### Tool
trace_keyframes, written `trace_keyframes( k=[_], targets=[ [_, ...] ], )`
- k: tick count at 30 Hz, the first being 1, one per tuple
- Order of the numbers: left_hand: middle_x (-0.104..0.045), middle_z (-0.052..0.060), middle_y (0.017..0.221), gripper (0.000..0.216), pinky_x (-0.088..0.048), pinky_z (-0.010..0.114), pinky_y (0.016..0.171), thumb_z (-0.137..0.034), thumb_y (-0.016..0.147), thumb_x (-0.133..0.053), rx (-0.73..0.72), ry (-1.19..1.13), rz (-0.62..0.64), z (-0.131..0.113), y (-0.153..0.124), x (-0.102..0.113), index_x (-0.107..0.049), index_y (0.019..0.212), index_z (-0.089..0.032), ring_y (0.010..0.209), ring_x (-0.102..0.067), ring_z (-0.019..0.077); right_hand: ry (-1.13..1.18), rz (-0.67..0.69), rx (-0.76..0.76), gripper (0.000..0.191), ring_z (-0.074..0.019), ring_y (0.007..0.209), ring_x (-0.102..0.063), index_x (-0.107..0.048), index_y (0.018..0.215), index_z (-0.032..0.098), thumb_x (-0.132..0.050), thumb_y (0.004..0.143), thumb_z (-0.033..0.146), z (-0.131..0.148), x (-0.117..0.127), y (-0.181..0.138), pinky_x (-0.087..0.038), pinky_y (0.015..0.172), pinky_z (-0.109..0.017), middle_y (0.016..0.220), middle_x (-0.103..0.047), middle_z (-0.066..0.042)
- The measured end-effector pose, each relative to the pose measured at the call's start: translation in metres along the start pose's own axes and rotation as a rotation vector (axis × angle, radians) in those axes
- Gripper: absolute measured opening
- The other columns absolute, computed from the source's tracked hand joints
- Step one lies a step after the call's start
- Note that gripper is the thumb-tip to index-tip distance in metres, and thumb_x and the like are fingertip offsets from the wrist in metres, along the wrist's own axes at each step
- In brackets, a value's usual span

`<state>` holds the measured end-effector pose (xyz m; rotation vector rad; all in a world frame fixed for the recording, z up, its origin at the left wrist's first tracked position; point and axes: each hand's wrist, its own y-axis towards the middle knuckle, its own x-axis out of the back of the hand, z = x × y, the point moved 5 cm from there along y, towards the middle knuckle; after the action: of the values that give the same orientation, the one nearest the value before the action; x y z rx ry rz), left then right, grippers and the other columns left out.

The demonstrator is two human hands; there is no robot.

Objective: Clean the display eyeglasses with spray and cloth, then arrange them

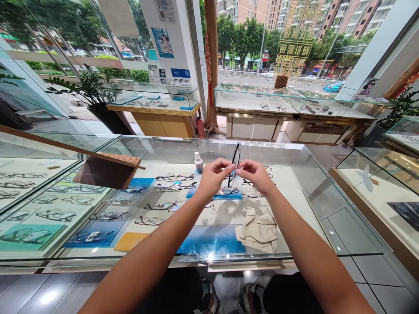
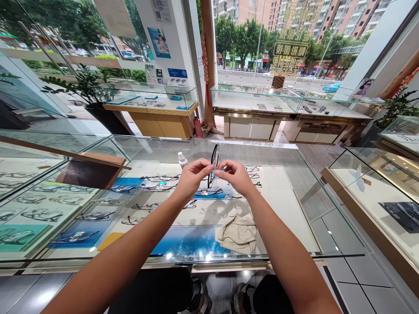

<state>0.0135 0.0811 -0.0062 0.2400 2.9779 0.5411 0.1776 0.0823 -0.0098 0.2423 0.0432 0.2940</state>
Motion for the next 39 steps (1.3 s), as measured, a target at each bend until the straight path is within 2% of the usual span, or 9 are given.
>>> trace_keyframes(
  k=[16, 23, 30, 39],
  targets=[
    [-0.065, 0.002, 0.082, 0.030, -0.043, 0.030, 0.073, -0.048, 0.081, -0.083, -0.004, 0.070, -0.004, -0.004, -0.002, -0.003, -0.074, 0.079, -0.019, 0.080, -0.056, 0.0168, -0.014, -0.028, 0.007, 0.032, -0.0135, 0.062, -0.039, -0.061, 0.073, 0.023, -0.082, 0.074, 0.048, -0.001, 0.000, 0.002, -0.029, 0.059, -0.030, 0.068, -0.054, 0.003],
    [-0.067, 0.003, 0.087, 0.025, -0.046, 0.031, 0.079, -0.044, 0.086, -0.080, -0.054, 0.110, -0.011, -0.001, -0.001, -0.002, -0.074, 0.082, -0.020, 0.085, -0.061, 0.0178, 0.002, -0.064, 0.042, 0.027, -0.0154, 0.069, -0.049, -0.060, 0.075, 0.023, -0.080, 0.076, 0.040, -0.003, 0.001, 0.003, -0.036, 0.063, -0.030, 0.073, -0.060, 0.001],
    [-0.067, 0.003, 0.086, 0.029, -0.046, 0.031, 0.077, -0.048, 0.084, -0.081, -0.032, 0.101, -0.024, 0.001, 0.000, -0.001, -0.073, 0.081, -0.020, 0.083, -0.059, 0.0181, 0.026, -0.057, 0.013, 0.033, -0.0147, 0.067, -0.042, -0.054, 0.075, 0.024, -0.082, 0.073, 0.040, -0.004, 0.003, 0.003, -0.034, 0.062, -0.030, 0.071, -0.051, 0.004],
    [-0.064, 0.001, 0.081, 0.031, -0.045, 0.030, 0.077, -0.049, 0.084, -0.080, 0.005, 0.073, -0.070, 0.005, 0.003, 0.006, -0.070, 0.083, -0.020, 0.080, -0.056, 0.0164, 0.072, -0.166, 0.034, 0.022, -0.0150, 0.076, -0.050, -0.060, 0.082, 0.023, -0.079, 0.071, 0.028, 0.006, 0.011, 0.002, -0.040, 0.073, -0.031, 0.081, -0.057, 0.002]
  ],
)
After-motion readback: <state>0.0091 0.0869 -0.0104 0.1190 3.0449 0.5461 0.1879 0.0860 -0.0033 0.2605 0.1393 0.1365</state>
